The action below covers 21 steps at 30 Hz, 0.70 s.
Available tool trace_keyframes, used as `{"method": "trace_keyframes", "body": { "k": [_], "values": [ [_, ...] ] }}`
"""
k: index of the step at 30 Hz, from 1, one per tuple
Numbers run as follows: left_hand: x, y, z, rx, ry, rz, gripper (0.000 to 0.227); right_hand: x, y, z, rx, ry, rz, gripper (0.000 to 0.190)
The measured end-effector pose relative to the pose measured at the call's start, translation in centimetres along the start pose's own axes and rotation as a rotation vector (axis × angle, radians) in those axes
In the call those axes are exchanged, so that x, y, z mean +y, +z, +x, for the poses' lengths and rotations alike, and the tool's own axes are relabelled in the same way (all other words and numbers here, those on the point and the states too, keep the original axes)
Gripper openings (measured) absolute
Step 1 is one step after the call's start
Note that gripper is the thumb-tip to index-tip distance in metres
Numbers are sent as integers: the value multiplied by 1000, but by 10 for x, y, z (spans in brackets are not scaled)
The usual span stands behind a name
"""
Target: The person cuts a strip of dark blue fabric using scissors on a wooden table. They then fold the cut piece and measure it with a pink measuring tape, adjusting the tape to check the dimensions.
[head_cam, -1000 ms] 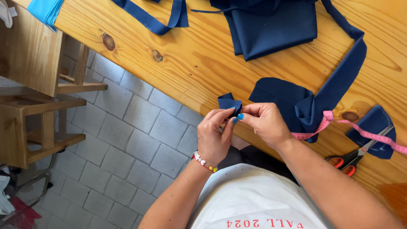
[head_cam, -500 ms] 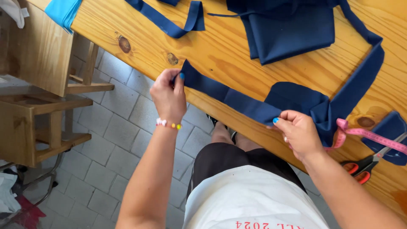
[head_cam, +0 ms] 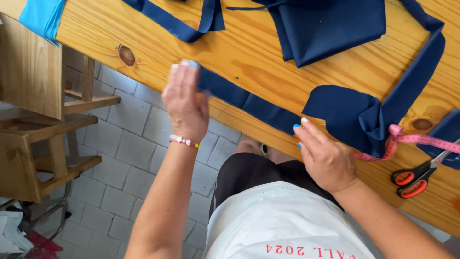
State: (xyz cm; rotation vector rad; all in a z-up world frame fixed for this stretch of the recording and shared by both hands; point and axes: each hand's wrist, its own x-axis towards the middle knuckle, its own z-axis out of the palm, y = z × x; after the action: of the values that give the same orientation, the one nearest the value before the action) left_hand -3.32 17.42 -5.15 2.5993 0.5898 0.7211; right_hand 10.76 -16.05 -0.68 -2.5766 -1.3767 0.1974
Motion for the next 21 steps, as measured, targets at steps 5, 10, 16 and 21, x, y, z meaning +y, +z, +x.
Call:
{"method": "trace_keyframes", "body": {
  "k": [5,10,16,21],
  "values": [
    [8,-11,-9,-556,-34,189,99,0,7,-10,-157,-75,-101,54],
    [4,-15,-2,-612,-112,200,112,3,11,-13,-157,-116,-117,56],
    [3,-12,-9,-641,-146,241,122,9,14,-14,-168,-161,-217,61],
    [8,-9,-21,-619,-128,259,123,14,-6,-5,-103,-80,-38,61]
  ]
}}
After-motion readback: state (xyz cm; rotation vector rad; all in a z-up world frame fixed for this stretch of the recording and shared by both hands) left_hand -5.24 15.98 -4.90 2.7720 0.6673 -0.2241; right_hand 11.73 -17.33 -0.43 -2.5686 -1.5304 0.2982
